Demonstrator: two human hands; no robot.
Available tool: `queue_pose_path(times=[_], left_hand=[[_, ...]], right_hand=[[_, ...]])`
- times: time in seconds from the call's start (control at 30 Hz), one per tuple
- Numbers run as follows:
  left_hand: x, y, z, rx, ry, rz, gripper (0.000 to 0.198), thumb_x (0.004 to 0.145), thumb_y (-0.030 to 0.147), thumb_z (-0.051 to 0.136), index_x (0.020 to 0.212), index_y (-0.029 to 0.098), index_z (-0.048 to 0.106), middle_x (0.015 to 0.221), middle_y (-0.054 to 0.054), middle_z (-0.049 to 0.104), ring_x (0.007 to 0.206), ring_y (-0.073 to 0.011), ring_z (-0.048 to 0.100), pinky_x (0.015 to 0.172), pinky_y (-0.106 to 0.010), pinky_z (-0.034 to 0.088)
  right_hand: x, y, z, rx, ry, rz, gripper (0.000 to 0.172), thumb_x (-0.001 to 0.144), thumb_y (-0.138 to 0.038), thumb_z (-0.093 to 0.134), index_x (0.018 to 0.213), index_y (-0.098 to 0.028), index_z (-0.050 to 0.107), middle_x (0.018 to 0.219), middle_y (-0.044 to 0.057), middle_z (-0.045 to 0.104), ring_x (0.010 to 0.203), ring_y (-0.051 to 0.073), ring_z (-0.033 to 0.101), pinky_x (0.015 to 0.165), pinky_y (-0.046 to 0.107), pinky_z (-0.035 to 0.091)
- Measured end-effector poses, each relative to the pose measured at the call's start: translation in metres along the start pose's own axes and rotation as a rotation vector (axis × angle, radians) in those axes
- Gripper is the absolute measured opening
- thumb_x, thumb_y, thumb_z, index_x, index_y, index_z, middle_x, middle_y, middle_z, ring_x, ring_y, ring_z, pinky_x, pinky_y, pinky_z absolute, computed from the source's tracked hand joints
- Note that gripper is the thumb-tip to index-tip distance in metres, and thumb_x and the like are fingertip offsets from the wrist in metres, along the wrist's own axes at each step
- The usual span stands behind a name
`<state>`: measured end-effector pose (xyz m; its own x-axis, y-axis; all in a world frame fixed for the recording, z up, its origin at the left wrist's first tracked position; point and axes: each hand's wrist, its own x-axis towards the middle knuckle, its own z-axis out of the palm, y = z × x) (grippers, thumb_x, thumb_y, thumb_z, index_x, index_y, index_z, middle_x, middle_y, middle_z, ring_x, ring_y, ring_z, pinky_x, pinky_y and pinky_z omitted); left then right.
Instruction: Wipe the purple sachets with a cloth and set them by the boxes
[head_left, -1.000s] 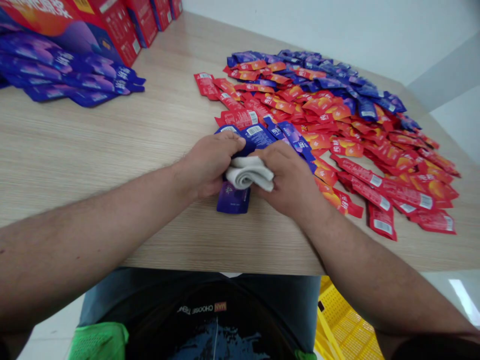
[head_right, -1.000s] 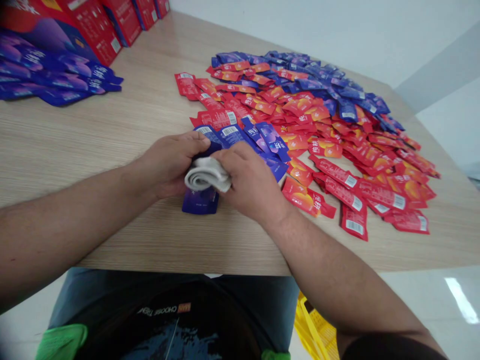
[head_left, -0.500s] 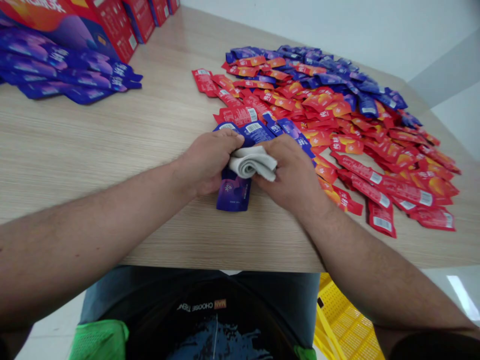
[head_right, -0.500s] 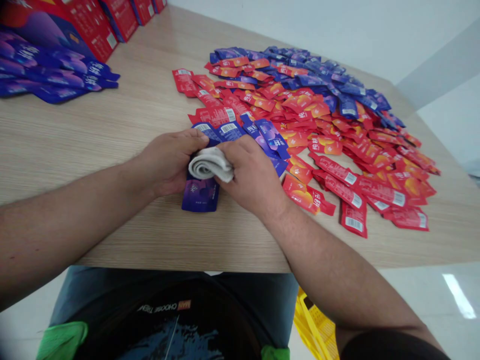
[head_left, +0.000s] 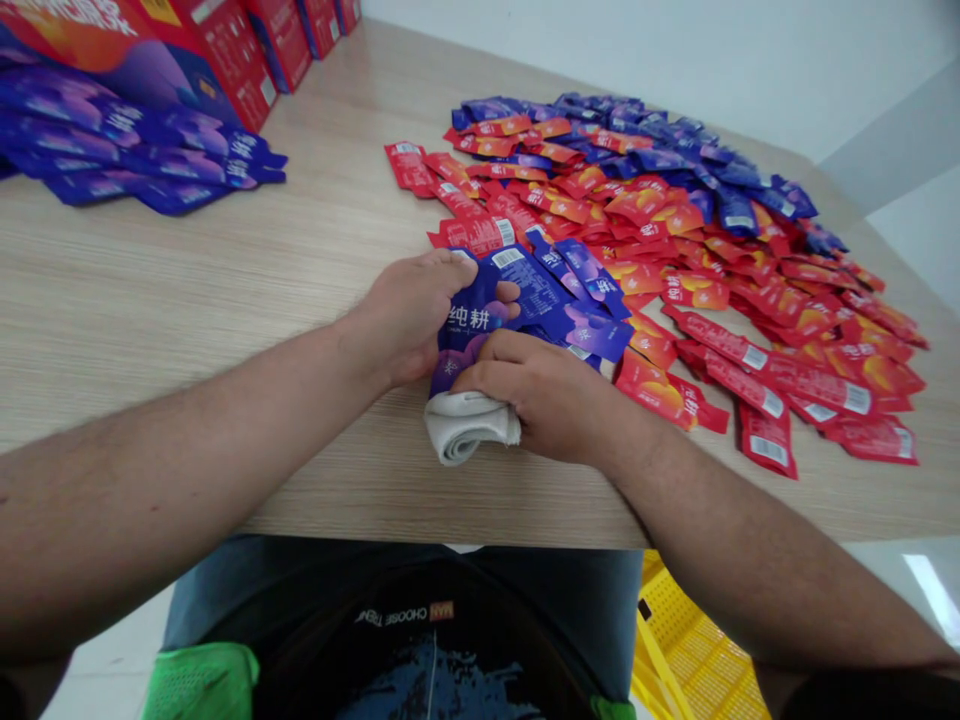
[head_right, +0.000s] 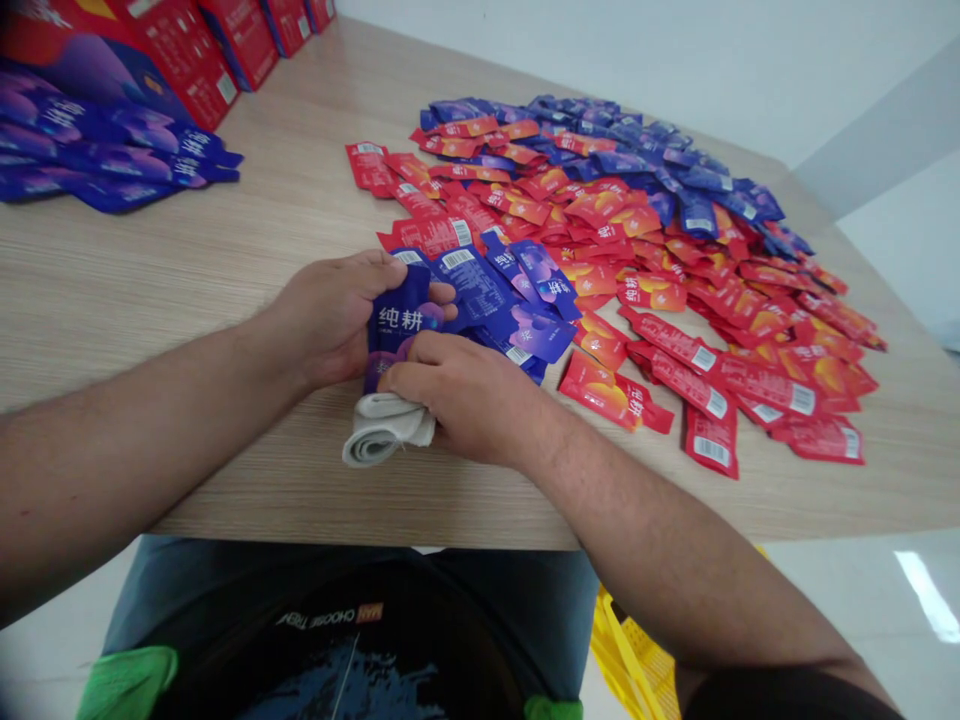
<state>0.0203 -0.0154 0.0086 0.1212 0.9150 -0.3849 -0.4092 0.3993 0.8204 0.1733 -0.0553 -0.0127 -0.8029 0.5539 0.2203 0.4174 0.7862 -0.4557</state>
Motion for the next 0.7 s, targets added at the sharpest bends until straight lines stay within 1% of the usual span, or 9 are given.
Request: queue_pose_path(times=[0.07,0.13,0.2,0.27,0.4,0.47,0.53,0.63,0.7], left_hand=[[0.003,-0.001,-0.002,0.003,-0.021,0.036,0.013,0.091,0.013,0.053,0.079,0.017,0.055,0.068,-0.001,0.064,0.058,-0.0126,0.062,0.054,-0.023,0.049],[0.006,-0.003,-0.005,0.001,-0.040,0.057,0.014,0.089,0.011,0.053,0.077,0.017,0.056,0.064,0.000,0.060,0.053,-0.0108,0.058,0.052,-0.022,0.046],[0.008,-0.006,-0.007,-0.002,-0.049,0.037,0.012,0.089,0.011,0.053,0.079,0.018,0.056,0.062,0.001,0.059,0.052,-0.0108,0.057,0.053,-0.023,0.047],[0.008,-0.008,-0.008,0.019,-0.062,0.005,0.010,0.090,0.013,0.053,0.083,0.019,0.056,0.064,0.000,0.061,0.054,-0.0123,0.058,0.055,-0.025,0.049],[0.005,-0.003,-0.014,0.161,-0.114,0.085,0.013,0.091,0.018,0.057,0.078,0.018,0.055,0.061,0.001,0.057,0.051,-0.0099,0.052,0.051,-0.022,0.042],[0.005,0.007,-0.019,0.238,-0.112,0.162,0.014,0.091,0.021,0.059,0.078,0.018,0.055,0.060,0.002,0.054,0.050,-0.0086,0.048,0.049,-0.021,0.038],[0.006,0.019,-0.026,0.284,-0.093,0.224,0.013,0.092,0.024,0.058,0.080,0.019,0.055,0.062,0.002,0.055,0.051,-0.0093,0.050,0.050,-0.021,0.038],[0.008,0.038,-0.043,0.310,-0.012,0.318,0.012,0.092,0.025,0.056,0.081,0.020,0.053,0.062,0.003,0.056,0.052,-0.0101,0.052,0.051,-0.022,0.040],[0.014,0.051,-0.061,0.331,0.114,0.426,0.013,0.090,0.023,0.058,0.078,0.020,0.054,0.061,0.004,0.052,0.050,-0.0082,0.046,0.049,-0.021,0.035]], right_hand=[[0.000,0.006,-0.003,-0.046,0.097,0.025,0.017,0.092,-0.021,0.062,0.107,-0.021,0.070,0.095,0.005,0.064,0.092,0.020,0.061,0.085,0.035,0.051],[0.000,0.015,-0.010,-0.148,0.328,0.121,0.016,0.092,-0.024,0.063,0.107,-0.022,0.069,0.097,0.007,0.067,0.097,0.023,0.062,0.091,0.040,0.051],[-0.002,0.024,-0.018,-0.252,0.534,0.235,0.017,0.091,-0.029,0.066,0.108,-0.024,0.068,0.099,0.007,0.068,0.100,0.027,0.061,0.090,0.043,0.051],[-0.003,0.028,-0.025,-0.308,0.634,0.295,0.018,0.090,-0.031,0.067,0.107,-0.024,0.067,0.100,0.007,0.069,0.100,0.028,0.061,0.088,0.044,0.051],[-0.006,0.024,-0.029,-0.285,0.652,0.246,0.015,0.088,-0.028,0.067,0.102,-0.023,0.069,0.092,0.006,0.070,0.092,0.027,0.064,0.081,0.042,0.052],[-0.006,0.023,-0.027,-0.265,0.623,0.231,0.016,0.087,-0.028,0.066,0.102,-0.023,0.070,0.088,0.006,0.070,0.087,0.027,0.065,0.075,0.041,0.053],[-0.007,0.024,-0.025,-0.260,0.621,0.221,0.019,0.087,-0.028,0.064,0.104,-0.023,0.071,0.088,0.007,0.070,0.086,0.028,0.065,0.071,0.041,0.053],[-0.008,0.026,-0.024,-0.250,0.626,0.205,0.021,0.088,-0.030,0.064,0.107,-0.024,0.071,0.088,0.007,0.071,0.084,0.029,0.066,0.069,0.043,0.054],[-0.008,0.026,-0.023,-0.234,0.636,0.186,0.021,0.089,-0.033,0.063,0.107,-0.026,0.071,0.088,0.007,0.071,0.083,0.029,0.066,0.068,0.044,0.054]])
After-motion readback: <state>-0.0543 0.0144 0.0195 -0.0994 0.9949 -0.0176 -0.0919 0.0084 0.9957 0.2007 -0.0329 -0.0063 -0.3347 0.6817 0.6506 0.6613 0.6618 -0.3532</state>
